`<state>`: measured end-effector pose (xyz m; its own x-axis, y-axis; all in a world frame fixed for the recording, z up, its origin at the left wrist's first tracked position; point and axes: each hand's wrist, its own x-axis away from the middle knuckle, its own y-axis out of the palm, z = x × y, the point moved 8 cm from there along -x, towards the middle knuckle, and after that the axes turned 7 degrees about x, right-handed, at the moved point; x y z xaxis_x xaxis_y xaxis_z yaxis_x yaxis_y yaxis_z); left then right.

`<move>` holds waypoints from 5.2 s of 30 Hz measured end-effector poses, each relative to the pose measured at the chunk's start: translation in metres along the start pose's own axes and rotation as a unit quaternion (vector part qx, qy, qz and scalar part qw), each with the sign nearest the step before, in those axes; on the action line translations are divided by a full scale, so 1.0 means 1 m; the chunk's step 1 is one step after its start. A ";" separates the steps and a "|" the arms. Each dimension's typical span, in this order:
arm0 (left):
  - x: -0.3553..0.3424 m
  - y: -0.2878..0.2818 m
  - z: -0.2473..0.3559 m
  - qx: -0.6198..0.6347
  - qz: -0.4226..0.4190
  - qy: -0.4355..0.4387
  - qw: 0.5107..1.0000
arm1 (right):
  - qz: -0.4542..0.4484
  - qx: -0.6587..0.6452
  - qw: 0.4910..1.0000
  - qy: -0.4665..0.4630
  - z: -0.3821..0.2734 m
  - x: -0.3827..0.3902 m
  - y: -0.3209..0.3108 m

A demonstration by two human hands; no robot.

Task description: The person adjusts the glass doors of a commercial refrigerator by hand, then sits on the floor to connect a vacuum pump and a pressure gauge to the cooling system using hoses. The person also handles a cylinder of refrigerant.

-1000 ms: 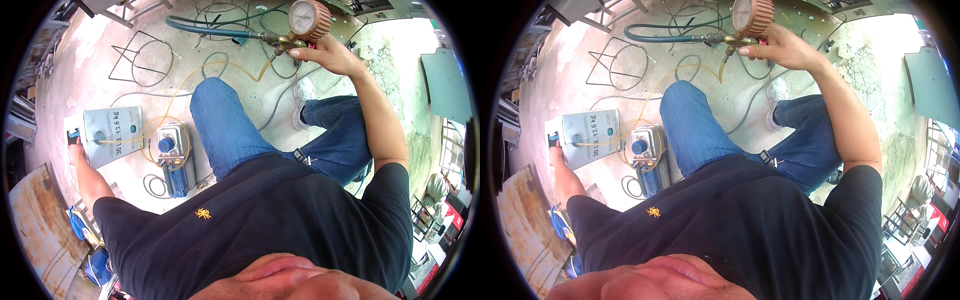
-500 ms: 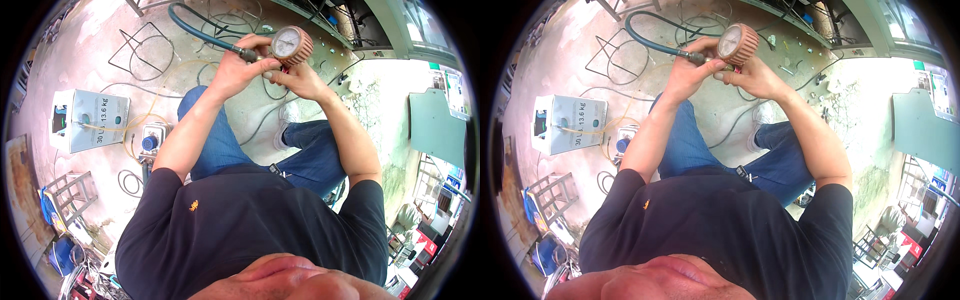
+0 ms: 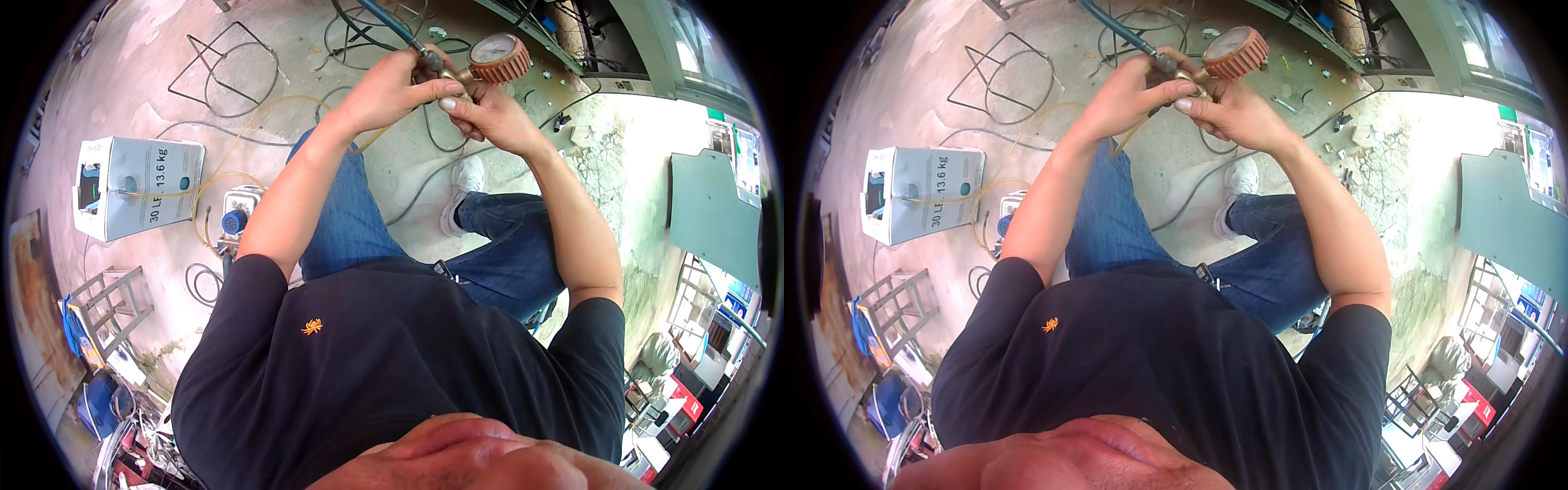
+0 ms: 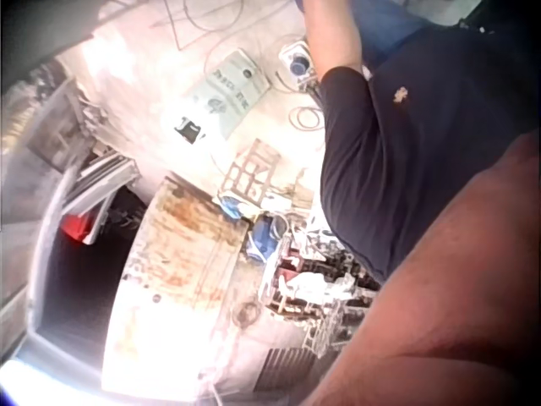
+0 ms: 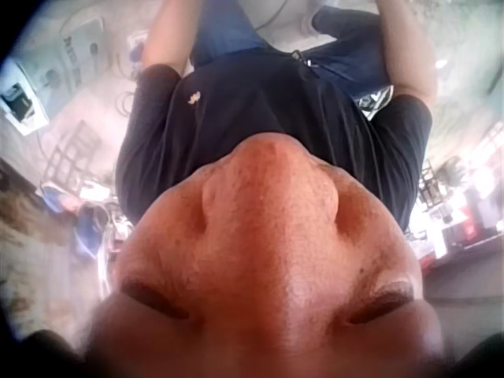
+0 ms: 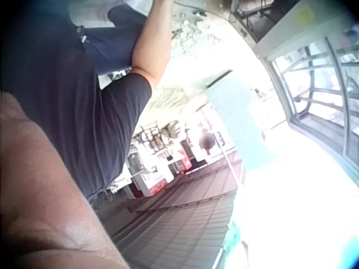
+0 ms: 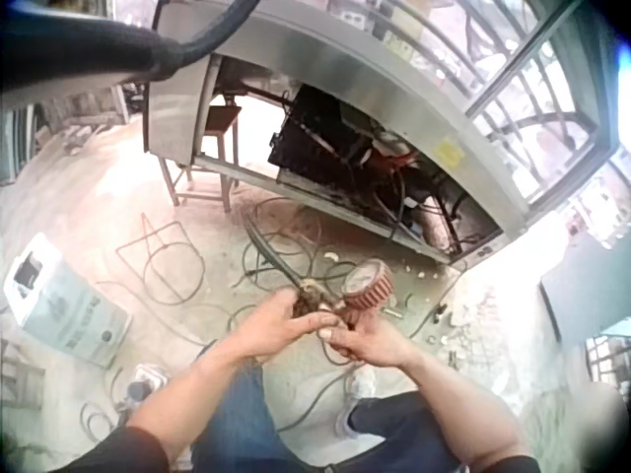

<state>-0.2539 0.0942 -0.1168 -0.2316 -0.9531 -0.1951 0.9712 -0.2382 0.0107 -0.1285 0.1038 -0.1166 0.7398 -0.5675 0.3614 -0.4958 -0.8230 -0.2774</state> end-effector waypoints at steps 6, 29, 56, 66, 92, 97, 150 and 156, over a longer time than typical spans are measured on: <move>0.034 0.003 -0.017 0.049 0.030 -0.083 0.995 | 0.041 0.074 0.996 -0.005 0.008 -0.001 -0.002; 0.050 0.012 -0.003 -0.033 0.144 0.003 0.989 | 0.045 0.081 0.996 -0.012 -0.001 0.007 -0.004; 0.046 0.028 -0.033 0.258 -0.041 -0.130 0.956 | 0.029 0.133 0.991 0.010 0.007 0.000 -0.006; 0.042 0.013 -0.012 -0.162 0.169 0.144 0.962 | 0.036 0.093 0.995 0.010 0.016 -0.006 -0.015; 0.040 -0.010 -0.041 -0.260 0.199 -0.006 0.945 | 0.098 0.130 0.986 -0.040 0.009 -0.052 -0.009; 0.107 -0.053 -0.065 -0.288 0.228 -0.065 0.928 | 0.026 0.168 0.984 0.049 0.071 -0.091 0.001; 0.724 0.291 -0.057 0.312 0.890 -0.298 0.149 | -0.189 0.252 0.949 -0.030 0.060 -0.274 0.042; 0.763 0.369 -0.069 0.308 0.926 -0.216 0.018 | -0.235 0.250 0.936 -0.080 0.011 -0.271 0.084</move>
<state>-0.0678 -0.7076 -0.3294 0.0582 0.6878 0.7236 -0.8188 0.4476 -0.3596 -0.3651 0.1884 -0.2478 0.9013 -0.1013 0.4212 0.1469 -0.8432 -0.5171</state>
